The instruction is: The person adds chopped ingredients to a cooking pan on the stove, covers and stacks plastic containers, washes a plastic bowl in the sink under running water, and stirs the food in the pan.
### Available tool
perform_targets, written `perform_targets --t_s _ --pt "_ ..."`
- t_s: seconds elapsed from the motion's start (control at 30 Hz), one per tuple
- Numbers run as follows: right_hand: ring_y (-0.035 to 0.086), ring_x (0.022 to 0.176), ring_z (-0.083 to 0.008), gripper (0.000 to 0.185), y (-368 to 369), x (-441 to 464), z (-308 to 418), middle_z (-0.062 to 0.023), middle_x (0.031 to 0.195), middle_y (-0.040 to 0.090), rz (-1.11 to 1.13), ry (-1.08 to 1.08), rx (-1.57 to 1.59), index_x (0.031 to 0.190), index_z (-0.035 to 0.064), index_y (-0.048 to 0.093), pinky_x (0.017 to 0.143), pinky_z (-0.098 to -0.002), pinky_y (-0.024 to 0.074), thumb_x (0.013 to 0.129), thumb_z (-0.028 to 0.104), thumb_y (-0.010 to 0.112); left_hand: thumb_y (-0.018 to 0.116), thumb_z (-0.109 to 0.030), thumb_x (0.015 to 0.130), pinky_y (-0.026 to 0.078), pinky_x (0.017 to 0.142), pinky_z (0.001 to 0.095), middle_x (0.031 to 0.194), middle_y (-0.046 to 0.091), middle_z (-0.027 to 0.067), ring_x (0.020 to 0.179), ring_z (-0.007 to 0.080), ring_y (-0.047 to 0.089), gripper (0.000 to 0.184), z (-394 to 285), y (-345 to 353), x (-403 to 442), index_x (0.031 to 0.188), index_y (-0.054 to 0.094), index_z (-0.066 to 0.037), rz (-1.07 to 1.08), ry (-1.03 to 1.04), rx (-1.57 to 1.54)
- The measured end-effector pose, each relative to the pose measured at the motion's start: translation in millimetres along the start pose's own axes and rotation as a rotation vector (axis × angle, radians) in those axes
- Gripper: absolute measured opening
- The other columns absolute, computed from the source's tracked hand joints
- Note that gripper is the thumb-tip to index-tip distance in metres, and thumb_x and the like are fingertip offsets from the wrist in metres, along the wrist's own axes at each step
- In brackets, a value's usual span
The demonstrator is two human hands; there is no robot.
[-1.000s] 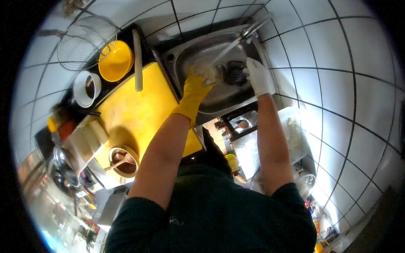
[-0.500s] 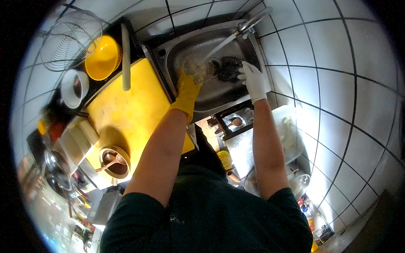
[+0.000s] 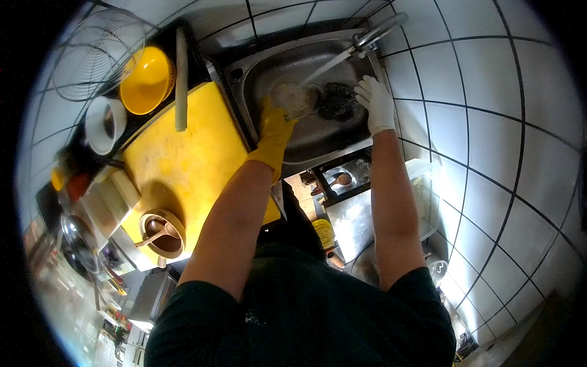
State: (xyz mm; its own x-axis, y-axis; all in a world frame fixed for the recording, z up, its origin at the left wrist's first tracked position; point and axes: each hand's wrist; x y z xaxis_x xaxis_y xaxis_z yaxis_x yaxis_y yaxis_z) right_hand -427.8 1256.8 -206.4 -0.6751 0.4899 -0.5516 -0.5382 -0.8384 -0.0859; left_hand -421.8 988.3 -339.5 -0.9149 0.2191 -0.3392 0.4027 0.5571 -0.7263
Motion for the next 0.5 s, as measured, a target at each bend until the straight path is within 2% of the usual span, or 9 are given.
perform_targets --t_s 0.07,0.17,0.27,0.37,0.47,0.5 --pt "0.065 0.121 -0.0285 0.059 -4.9 12.4 -2.0 -0.02 0.138 0.062 0.012 -0.014 0.038 0.145 -0.0051 0.053 0.101 -0.0392 0.0531 0.107 0.039 0.053 0.087 -0.031 0.079 0.047 0.112 0.0447 0.141 0.062 0.025 0.129 0.0396 0.06 0.035 -29.3 -19.1 -10.9 0.103 0.08 -0.007 -0.086 0.037 -0.007" --pt "0.062 0.126 -0.0309 0.066 -10.7 25.0 -1.6 -0.0216 0.143 0.059 0.036 -0.023 0.086 0.148 -0.0052 0.049 0.108 -0.0417 0.0485 0.107 0.046 0.051 0.091 -0.034 0.075 0.051 0.108 0.0443 0.157 0.045 0.0296 0.126 0.042 0.062 0.039 -70.6 -62.8 -14.9 0.1 0.081 -0.006 -0.074 0.09 -0.041" --pt "0.06 0.129 -0.0327 0.07 -11.7 35.3 3.1 -0.0225 0.147 0.056 0.064 -0.032 0.172 0.15 -0.0061 0.046 0.111 -0.0425 0.046 0.108 0.05 0.048 0.091 -0.026 0.074 0.059 0.091 0.0453 0.14 0.059 0.0281 0.101 0.0444 0.071 0.033 -111.4 -105.3 -28.4 0.091 0.076 -0.003 -0.218 0.258 -0.124" --pt "0.054 0.136 -0.0357 0.075 -5.8 38.8 17.3 -0.026 0.153 0.049 0.124 0.014 0.289 0.154 -0.0084 0.038 0.114 -0.0433 0.0445 0.11 0.052 0.043 0.091 -0.03 0.073 0.054 0.102 0.0445 0.154 0.046 0.0319 0.121 0.0442 0.064 0.035 -141.1 -136.0 -30.8 0.095 0.079 -0.006 -0.227 0.343 -0.117" --pt "0.045 0.145 -0.0361 0.077 -5.4 55.3 17.3 -0.0265 0.159 0.041 0.242 0.044 0.372 0.156 -0.0106 0.033 0.119 -0.0441 0.0395 0.111 0.052 0.038 0.092 -0.022 0.071 0.061 0.082 0.0439 0.142 0.055 0.032 0.098 0.0428 0.072 0.03 -165.7 -165.9 -36.5 0.086 0.076 -0.002 -0.279 0.406 -0.147" --pt "0.042 0.147 -0.0357 0.077 -7.5 66.2 10.9 -0.026 0.16 0.04 0.288 0.047 0.392 0.156 -0.0112 0.032 0.121 -0.0443 0.0374 0.112 0.052 0.037 0.093 -0.022 0.07 0.061 0.081 0.0437 0.141 0.056 0.0326 0.098 0.0428 0.072 0.031 -169.1 -170.7 -38.2 0.086 0.076 -0.002 -0.281 0.399 -0.158"
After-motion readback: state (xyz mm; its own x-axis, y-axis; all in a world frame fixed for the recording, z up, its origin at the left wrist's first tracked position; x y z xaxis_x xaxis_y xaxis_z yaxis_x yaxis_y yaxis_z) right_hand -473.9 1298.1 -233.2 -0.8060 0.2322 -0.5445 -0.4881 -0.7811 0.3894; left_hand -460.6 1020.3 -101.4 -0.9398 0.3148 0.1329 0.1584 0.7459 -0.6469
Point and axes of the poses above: each hand's wrist, its own x-axis towards the middle knuckle, its own y-axis out of the palm, z = x × y
